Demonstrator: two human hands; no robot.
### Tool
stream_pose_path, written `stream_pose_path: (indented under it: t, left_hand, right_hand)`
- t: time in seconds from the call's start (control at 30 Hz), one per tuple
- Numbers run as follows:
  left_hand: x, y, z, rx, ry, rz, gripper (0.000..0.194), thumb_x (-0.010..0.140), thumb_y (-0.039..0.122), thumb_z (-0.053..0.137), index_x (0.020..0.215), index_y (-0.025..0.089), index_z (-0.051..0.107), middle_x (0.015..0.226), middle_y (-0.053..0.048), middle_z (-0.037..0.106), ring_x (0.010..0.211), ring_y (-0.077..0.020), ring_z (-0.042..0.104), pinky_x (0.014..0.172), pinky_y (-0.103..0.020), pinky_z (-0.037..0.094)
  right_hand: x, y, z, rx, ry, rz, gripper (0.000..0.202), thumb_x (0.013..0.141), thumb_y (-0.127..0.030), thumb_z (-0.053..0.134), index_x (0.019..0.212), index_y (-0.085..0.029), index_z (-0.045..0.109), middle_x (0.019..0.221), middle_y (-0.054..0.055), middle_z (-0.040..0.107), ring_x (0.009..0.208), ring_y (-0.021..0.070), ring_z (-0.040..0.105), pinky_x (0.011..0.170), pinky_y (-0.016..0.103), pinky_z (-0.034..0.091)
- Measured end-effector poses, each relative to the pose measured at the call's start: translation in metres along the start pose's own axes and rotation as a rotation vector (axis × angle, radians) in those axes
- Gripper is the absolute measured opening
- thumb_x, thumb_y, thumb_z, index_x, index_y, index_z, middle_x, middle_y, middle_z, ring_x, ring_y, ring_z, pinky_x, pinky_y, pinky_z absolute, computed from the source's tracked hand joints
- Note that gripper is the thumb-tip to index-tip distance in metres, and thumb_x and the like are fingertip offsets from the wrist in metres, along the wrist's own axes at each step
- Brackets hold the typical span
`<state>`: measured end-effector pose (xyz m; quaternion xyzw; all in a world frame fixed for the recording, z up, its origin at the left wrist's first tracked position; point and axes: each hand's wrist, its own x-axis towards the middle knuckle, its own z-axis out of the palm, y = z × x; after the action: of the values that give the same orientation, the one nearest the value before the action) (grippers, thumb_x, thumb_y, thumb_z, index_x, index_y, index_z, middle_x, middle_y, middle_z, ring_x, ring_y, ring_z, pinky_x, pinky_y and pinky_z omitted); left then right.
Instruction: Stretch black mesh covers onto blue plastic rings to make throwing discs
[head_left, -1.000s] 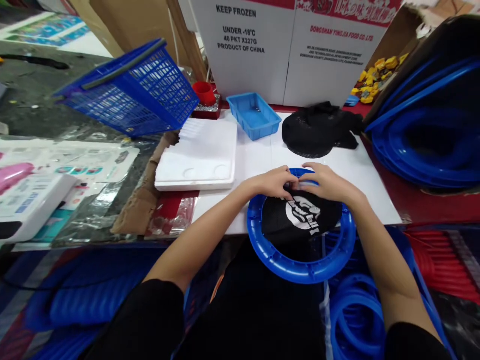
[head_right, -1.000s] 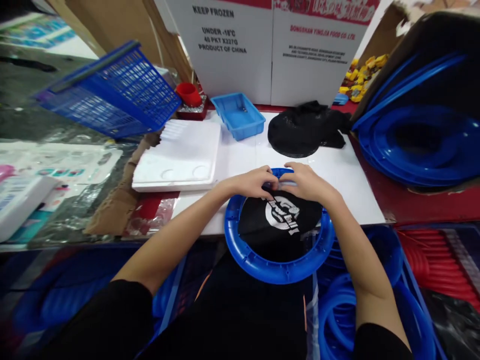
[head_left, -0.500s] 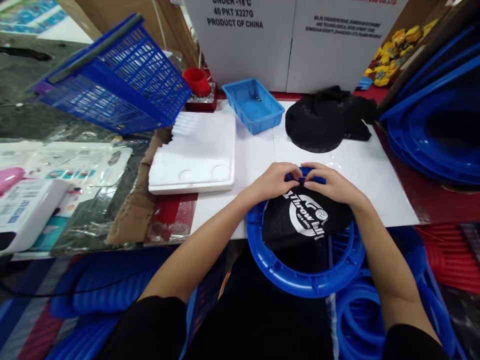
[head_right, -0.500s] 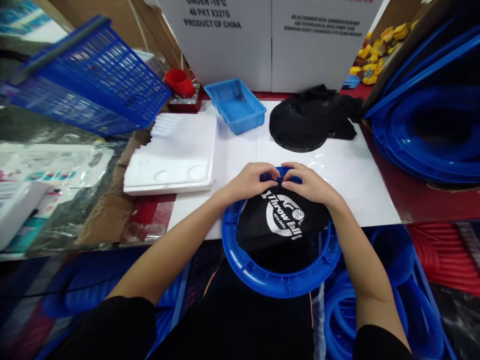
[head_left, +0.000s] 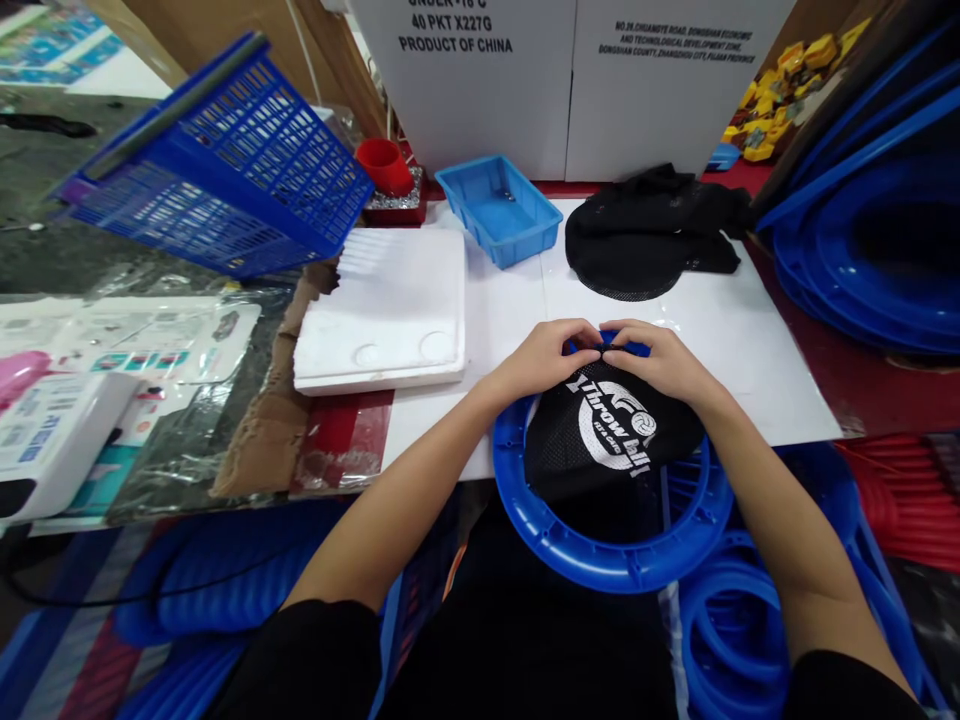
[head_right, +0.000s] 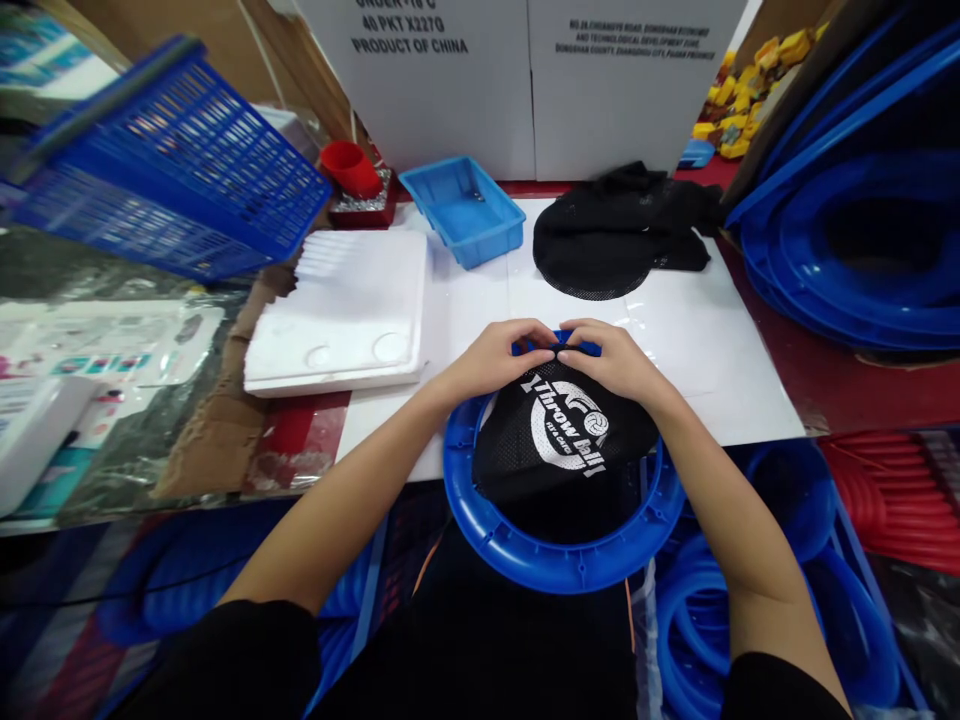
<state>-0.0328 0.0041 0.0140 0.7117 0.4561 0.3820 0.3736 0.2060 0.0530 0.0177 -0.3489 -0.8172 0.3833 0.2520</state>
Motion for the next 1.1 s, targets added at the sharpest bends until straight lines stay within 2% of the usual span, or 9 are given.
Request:
stream_pose_path:
  t: [0.13,0.23,0.43,0.63,0.83,1.1]
  left_hand:
    - [0.001,-0.002,0.001,-0.005,0.064,-0.044,0.01,0.092,0.024,0.07,0.097,0.019,0.079,0.096,-0.003,0.081,0.09,-0.0193,0.074,0.086,-0.034,0.057]
    - [0.002,-0.003,0.002,0.06,0.08,-0.029,0.011,0.092,0.022,0.069,0.093,0.02,0.079,0.095,-0.003,0.082,0.089,-0.0197,0.074,0.085,-0.034,0.057]
    - [0.002,-0.006,0.004,0.198,0.085,0.02,0.02,0.095,0.016,0.063,0.099,0.021,0.082,0.102,-0.004,0.084,0.094,-0.0211,0.076,0.091,-0.036,0.057]
    - [0.004,-0.009,0.003,0.137,0.122,-0.023,0.016,0.092,0.018,0.068,0.098,0.021,0.083,0.099,-0.003,0.085,0.091,-0.0208,0.077,0.088,-0.035,0.059]
    - [0.006,-0.008,0.0,0.103,0.105,-0.035,0.018,0.087,0.014,0.067,0.093,0.02,0.082,0.093,-0.002,0.084,0.087,-0.0193,0.076,0.082,-0.032,0.058]
    - [0.005,-0.002,-0.001,0.171,0.078,0.005,0.023,0.087,0.013,0.062,0.093,0.021,0.082,0.097,-0.002,0.085,0.09,-0.0203,0.077,0.085,-0.033,0.058]
  right_hand:
    - [0.001,-0.004,0.003,-0.016,0.029,0.013,0.015,0.095,-0.039,0.072,0.093,-0.025,0.078,0.136,0.006,0.075,0.131,0.0304,0.068,0.121,0.05,0.047]
    - [0.003,-0.006,0.005,-0.046,0.064,0.016,0.011,0.093,-0.035,0.073,0.092,-0.024,0.077,0.132,0.007,0.077,0.127,0.0304,0.07,0.118,0.05,0.05]
    - [0.007,-0.008,0.009,-0.036,0.102,0.039,0.007,0.09,-0.029,0.071,0.092,-0.024,0.075,0.125,0.006,0.08,0.121,0.0286,0.073,0.114,0.048,0.053]
    - [0.009,-0.012,0.011,-0.06,0.119,0.046,0.007,0.092,-0.027,0.069,0.089,-0.024,0.075,0.123,0.005,0.081,0.12,0.0284,0.074,0.113,0.048,0.053]
    - [0.008,-0.011,0.009,-0.054,0.142,0.073,0.011,0.094,-0.028,0.068,0.088,-0.024,0.077,0.121,0.005,0.081,0.12,0.0294,0.074,0.113,0.05,0.053]
    - [0.015,0.006,-0.001,0.031,0.031,0.116,0.016,0.092,-0.029,0.066,0.086,-0.022,0.079,0.126,0.007,0.08,0.12,0.0293,0.073,0.114,0.05,0.051]
